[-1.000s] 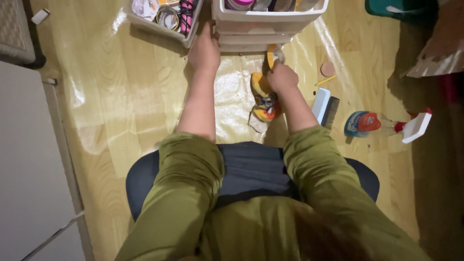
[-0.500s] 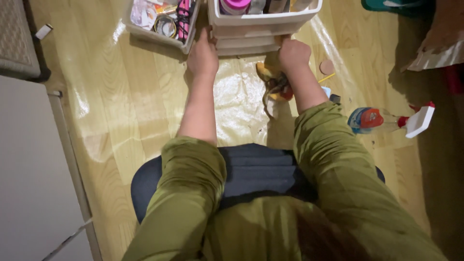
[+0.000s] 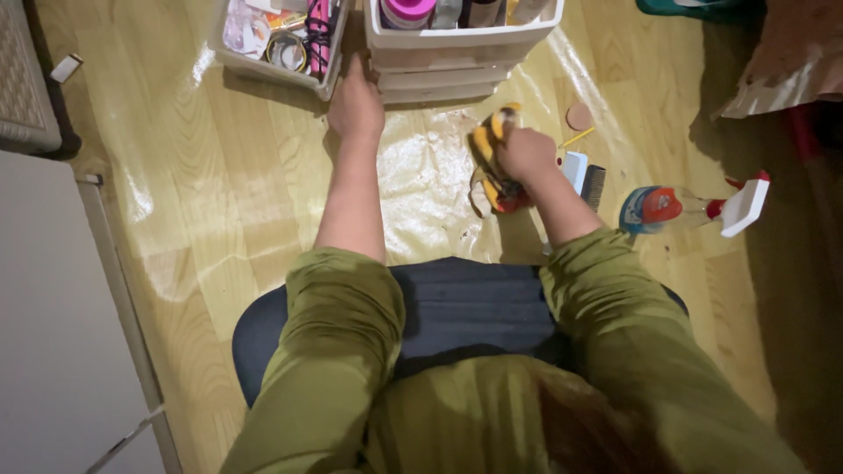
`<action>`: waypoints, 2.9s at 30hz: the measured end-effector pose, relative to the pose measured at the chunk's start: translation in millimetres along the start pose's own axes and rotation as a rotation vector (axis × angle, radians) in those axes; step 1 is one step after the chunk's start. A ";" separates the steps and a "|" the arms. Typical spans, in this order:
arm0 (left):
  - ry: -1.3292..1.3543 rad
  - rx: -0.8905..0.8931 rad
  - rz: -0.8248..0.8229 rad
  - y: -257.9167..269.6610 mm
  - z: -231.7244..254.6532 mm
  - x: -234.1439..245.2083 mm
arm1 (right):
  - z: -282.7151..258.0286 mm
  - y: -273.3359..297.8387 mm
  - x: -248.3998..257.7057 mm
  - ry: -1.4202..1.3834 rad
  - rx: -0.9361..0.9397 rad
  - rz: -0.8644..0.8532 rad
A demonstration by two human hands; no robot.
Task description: The person wipes various cosmetic items with a cloth, including a pink sponge, a small bottle, and a blue box, then places them into a clear plastic drawer. The person then sprays the empty drawer with a cleaning solution and wipes it clean with the cloth.
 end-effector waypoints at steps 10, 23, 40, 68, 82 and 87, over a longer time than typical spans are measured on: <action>0.011 0.002 -0.034 0.8 1.9 1.5 | -85.7 -45.8 2.9 -0.061 0.010 -0.018; 0.043 0.022 -0.096 1.3 -1.0 -0.3 | -150.8 -50.2 -5.0 -0.011 0.124 -0.117; -0.204 -0.002 -0.318 12.6 -29.2 -6.8 | 177.7 -27.3 -11.6 -1.373 -0.184 0.074; 0.600 -0.249 -0.550 18.9 106.7 89.5 | -97.1 -18.3 30.8 -2.340 0.212 -0.429; 0.022 -0.620 0.106 24.0 120.2 116.3 | -98.3 -11.6 3.1 -2.336 0.184 -0.384; 0.039 -0.623 0.068 23.2 112.9 117.4 | -91.8 -9.5 -8.4 -2.337 0.215 -0.348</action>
Point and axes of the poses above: each hand's wrist, its own y-axis away from the middle knuckle, its own x-axis out of the back of the hand, z = x × y, the point moved 7 cm from there along -y, towards the middle knuckle, and after that the axes turned 4 degrees about -x, right-handed, at the moved point
